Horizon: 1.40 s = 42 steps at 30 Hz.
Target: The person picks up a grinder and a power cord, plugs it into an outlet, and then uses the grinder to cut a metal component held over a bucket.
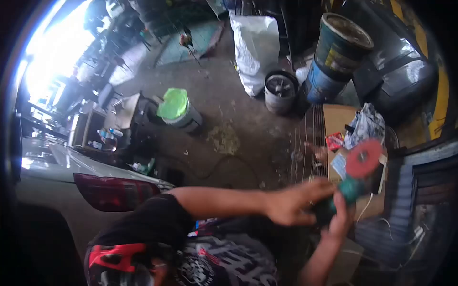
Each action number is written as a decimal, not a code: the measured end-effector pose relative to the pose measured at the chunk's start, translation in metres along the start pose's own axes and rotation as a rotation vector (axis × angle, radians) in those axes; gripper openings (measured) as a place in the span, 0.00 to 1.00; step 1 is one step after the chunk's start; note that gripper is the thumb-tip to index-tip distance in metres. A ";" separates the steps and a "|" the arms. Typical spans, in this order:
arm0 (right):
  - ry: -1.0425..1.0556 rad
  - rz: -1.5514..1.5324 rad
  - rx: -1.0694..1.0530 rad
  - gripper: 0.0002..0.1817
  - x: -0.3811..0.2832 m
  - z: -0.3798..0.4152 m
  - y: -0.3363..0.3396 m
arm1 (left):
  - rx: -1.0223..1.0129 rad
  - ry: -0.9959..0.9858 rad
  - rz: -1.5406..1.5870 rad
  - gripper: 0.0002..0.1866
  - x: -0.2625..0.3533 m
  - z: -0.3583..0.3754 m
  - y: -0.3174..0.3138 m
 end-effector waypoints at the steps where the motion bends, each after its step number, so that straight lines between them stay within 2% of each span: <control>1: -0.111 -0.048 0.079 0.26 0.028 -0.020 -0.011 | 0.002 0.067 0.042 0.45 0.018 0.013 0.062; 2: -0.151 -0.050 0.057 0.22 0.033 -0.032 -0.046 | 0.146 0.159 -0.112 0.40 0.022 0.040 0.117; 4: -0.221 -0.173 -0.096 0.25 0.047 -0.069 -0.116 | 0.369 0.318 -0.033 0.32 0.010 0.100 0.215; 5: -0.141 -0.111 -0.087 0.27 0.033 -0.072 -0.159 | 0.509 0.419 0.029 0.28 0.003 0.141 0.254; 7: -0.252 -0.215 -0.117 0.27 0.037 -0.095 -0.206 | 0.731 0.440 0.041 0.20 0.002 0.205 0.311; 9: -0.244 -0.217 -0.182 0.27 0.024 -0.118 -0.259 | 0.810 0.585 -0.103 0.18 0.009 0.247 0.350; 12: -0.188 -0.180 -0.224 0.28 0.004 -0.141 -0.316 | 0.681 0.635 -0.365 0.18 0.036 0.241 0.372; 14: -0.134 -0.120 -0.227 0.30 -0.006 -0.144 -0.349 | 0.593 0.581 -0.394 0.19 0.054 0.211 0.369; 16: -0.084 -0.067 -0.261 0.31 -0.009 -0.152 -0.377 | 0.510 0.429 -0.425 0.34 0.067 0.180 0.368; 17: -0.062 -0.047 -0.288 0.31 -0.009 -0.159 -0.392 | 0.387 0.367 -0.527 0.43 0.076 0.161 0.368; 18: -0.090 -0.059 -0.277 0.33 -0.002 -0.173 -0.397 | 0.356 0.441 -0.430 0.48 0.067 0.153 0.366; 19: -0.110 -0.049 -0.301 0.35 0.006 -0.187 -0.404 | 0.355 0.375 -0.478 0.53 0.056 0.147 0.364; 20: -0.152 -0.079 -0.355 0.37 0.014 -0.196 -0.415 | 0.284 0.538 -0.468 0.56 0.045 0.144 0.368; 21: -0.146 -0.062 -0.346 0.37 0.015 -0.189 -0.431 | 0.282 0.563 -0.499 0.59 0.038 0.143 0.378; 23: -0.189 -0.081 -0.373 0.34 0.026 -0.210 -0.445 | 0.242 0.508 -0.597 0.60 0.014 0.145 0.398; 25: -0.248 -0.063 -0.487 0.30 0.037 -0.240 -0.467 | 0.161 0.556 -0.569 0.60 -0.009 0.148 0.422; 27: -0.269 -0.039 -0.515 0.28 0.046 -0.266 -0.488 | 0.195 0.556 -0.530 0.60 -0.034 0.150 0.441; 30: -0.243 -0.024 -0.396 0.26 0.063 -0.302 -0.504 | 0.257 0.558 -0.456 0.60 -0.075 0.158 0.463; 34: -0.284 0.042 -0.394 0.26 0.080 -0.364 -0.549 | 0.345 0.670 -0.427 0.60 -0.105 0.165 0.515; 37: -0.319 0.116 -0.417 0.26 0.099 -0.396 -0.582 | 0.430 0.664 -0.416 0.60 -0.128 0.178 0.543; 39: -0.232 0.197 -0.367 0.22 0.099 -0.412 -0.605 | 0.449 0.716 -0.413 0.60 -0.141 0.187 0.562; 42: -0.206 0.267 -0.406 0.19 0.102 -0.424 -0.640 | 0.465 0.768 -0.393 0.61 -0.147 0.196 0.592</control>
Point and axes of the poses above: each hand's wrist, its own z-axis away from the middle knuckle, its own y-axis out of the back of the hand, x = y × z, the point moved 10 cm from there along -z, towards the middle knuckle, and after that the axes turned 11 degrees about -y, right-handed, at the moved point
